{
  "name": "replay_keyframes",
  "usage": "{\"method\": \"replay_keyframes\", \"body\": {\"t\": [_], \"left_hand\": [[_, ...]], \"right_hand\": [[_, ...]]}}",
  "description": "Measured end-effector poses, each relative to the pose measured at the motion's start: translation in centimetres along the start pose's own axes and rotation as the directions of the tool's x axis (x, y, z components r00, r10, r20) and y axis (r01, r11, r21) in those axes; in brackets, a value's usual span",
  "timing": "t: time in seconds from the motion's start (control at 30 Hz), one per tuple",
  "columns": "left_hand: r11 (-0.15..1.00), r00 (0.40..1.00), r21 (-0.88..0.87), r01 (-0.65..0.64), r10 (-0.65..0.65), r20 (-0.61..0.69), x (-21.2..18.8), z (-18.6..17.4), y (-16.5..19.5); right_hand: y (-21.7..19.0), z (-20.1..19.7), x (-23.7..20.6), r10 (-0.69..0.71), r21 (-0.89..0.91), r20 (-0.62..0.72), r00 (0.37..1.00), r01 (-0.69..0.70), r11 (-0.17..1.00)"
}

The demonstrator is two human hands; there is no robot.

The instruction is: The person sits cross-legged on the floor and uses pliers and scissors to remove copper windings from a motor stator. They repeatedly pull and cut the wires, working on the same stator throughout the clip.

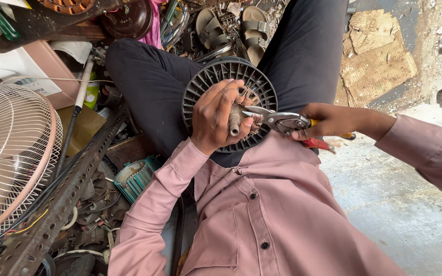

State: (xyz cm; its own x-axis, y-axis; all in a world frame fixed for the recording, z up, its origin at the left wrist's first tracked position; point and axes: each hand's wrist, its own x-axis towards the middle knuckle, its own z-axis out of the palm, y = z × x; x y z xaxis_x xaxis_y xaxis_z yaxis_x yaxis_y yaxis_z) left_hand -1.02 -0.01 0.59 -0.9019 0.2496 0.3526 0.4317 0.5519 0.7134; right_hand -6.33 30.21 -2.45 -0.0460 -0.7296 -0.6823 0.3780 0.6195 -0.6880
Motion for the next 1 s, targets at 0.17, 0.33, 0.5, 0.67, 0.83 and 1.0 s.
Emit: {"method": "replay_keyframes", "body": {"t": [0.17,0.33,0.5,0.67,0.83,1.0], "left_hand": [[0.999,0.999,0.039,-0.033,0.034,-0.03,0.0,0.1,0.1],[0.999,1.0,0.027,-0.019,0.02,-0.018,-0.1,0.0,0.0],[0.999,1.0,0.03,-0.02,0.021,-0.017,0.0,0.1,0.0],[0.999,0.999,0.033,-0.019,0.02,-0.027,0.0,0.1,0.0],[0.999,1.0,0.035,-0.022,0.023,-0.019,-0.2,0.0,-0.1],[0.998,0.999,0.051,-0.026,0.028,-0.035,0.0,0.1,0.0]], "right_hand": [[-2.4,0.5,-0.9,0.04,-0.309,-0.114,0.993,-0.073,0.948],[-4.0,1.2,-1.7,-0.118,-0.351,-0.187,0.975,0.046,0.935],[-4.0,1.9,-1.7,0.083,-0.409,-0.24,0.967,-0.178,0.895],[-1.6,1.1,-3.3,-0.281,-0.491,-0.094,0.955,0.201,0.847],[0.8,-0.4,-5.9,-0.179,-0.525,-0.15,0.972,0.075,0.848],[0.6,-4.7,-7.7,0.08,-0.325,-0.451,0.889,-0.248,0.913]]}}
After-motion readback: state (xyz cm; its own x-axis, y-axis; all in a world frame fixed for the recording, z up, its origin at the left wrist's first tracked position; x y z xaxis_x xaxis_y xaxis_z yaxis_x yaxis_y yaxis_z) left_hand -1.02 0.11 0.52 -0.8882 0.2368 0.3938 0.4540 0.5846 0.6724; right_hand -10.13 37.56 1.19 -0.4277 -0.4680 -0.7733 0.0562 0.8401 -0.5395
